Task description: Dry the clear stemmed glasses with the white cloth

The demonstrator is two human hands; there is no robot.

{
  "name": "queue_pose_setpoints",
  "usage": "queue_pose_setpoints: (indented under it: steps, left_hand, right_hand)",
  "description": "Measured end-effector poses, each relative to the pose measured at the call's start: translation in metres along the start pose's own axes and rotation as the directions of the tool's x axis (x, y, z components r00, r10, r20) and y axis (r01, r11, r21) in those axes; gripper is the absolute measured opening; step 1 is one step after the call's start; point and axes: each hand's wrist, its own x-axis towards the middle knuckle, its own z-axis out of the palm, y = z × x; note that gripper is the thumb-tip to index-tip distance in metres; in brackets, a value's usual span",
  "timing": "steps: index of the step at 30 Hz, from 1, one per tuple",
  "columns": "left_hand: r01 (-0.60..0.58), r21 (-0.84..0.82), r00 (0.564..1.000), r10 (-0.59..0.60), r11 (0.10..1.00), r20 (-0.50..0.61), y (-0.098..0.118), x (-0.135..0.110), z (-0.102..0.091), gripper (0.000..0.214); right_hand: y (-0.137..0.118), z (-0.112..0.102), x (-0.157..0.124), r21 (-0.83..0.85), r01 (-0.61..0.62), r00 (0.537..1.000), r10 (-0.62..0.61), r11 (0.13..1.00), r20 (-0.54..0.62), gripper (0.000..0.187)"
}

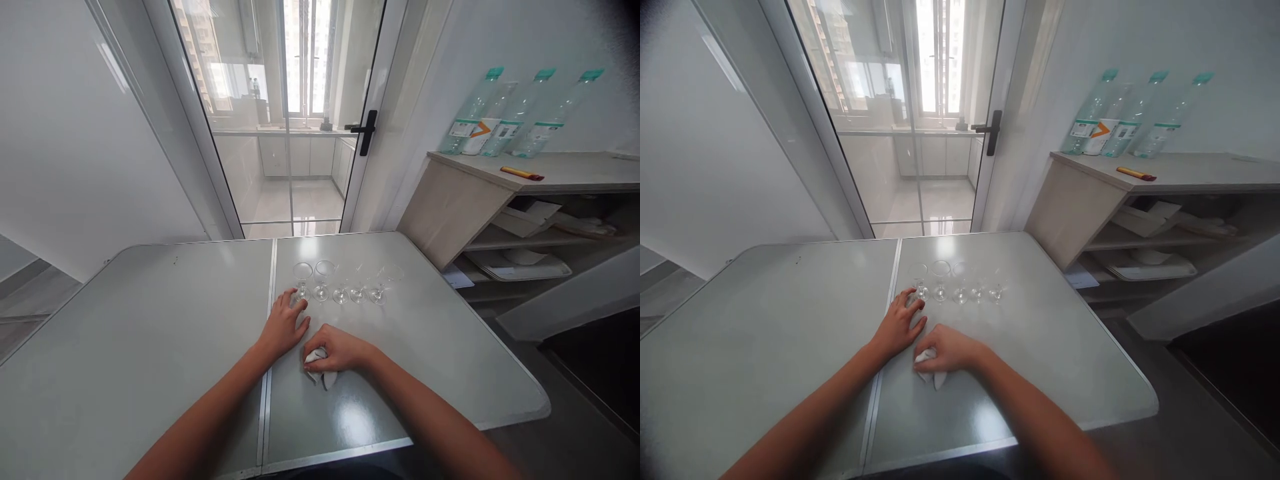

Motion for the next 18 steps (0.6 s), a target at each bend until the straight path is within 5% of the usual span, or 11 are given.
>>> queue_pose_setpoints:
  steps: [4,6,10,13,18]
  left_hand:
    - [-0.014,0.040,0.997,0.011,0.999,0.073,-0.004,0.000,0.013,0.053]
    - [-0.006,0.060,0.995,0.000,0.998,0.101,-0.007,0.001,0.017,0.064]
    - [0.012,0.083,0.995,-0.020,0.996,0.098,-0.011,0.002,0.020,0.067]
    - [0.020,0.074,0.997,-0.025,0.997,0.069,-0.011,0.002,0.021,0.064]
    - [0.049,0.026,0.999,-0.049,0.998,-0.006,-0.012,0.002,0.024,0.057]
  right_hand:
    - [0.003,0.006,0.003,-0.020,0.018,1.000,-0.018,1.000,-0.020,0.011]
    - [0.004,0.011,0.005,-0.110,-0.035,0.990,0.019,0.993,-0.143,0.010]
    - [0.003,0.016,0.008,-0.312,-0.363,0.849,0.174,0.878,-0.498,0.014]
    - [0.003,0.016,0.009,-0.341,-0.567,0.726,0.259,0.750,-0.637,0.018]
    - [0.004,0.019,0.008,-0.349,-0.646,0.670,0.284,0.679,-0.686,0.012]
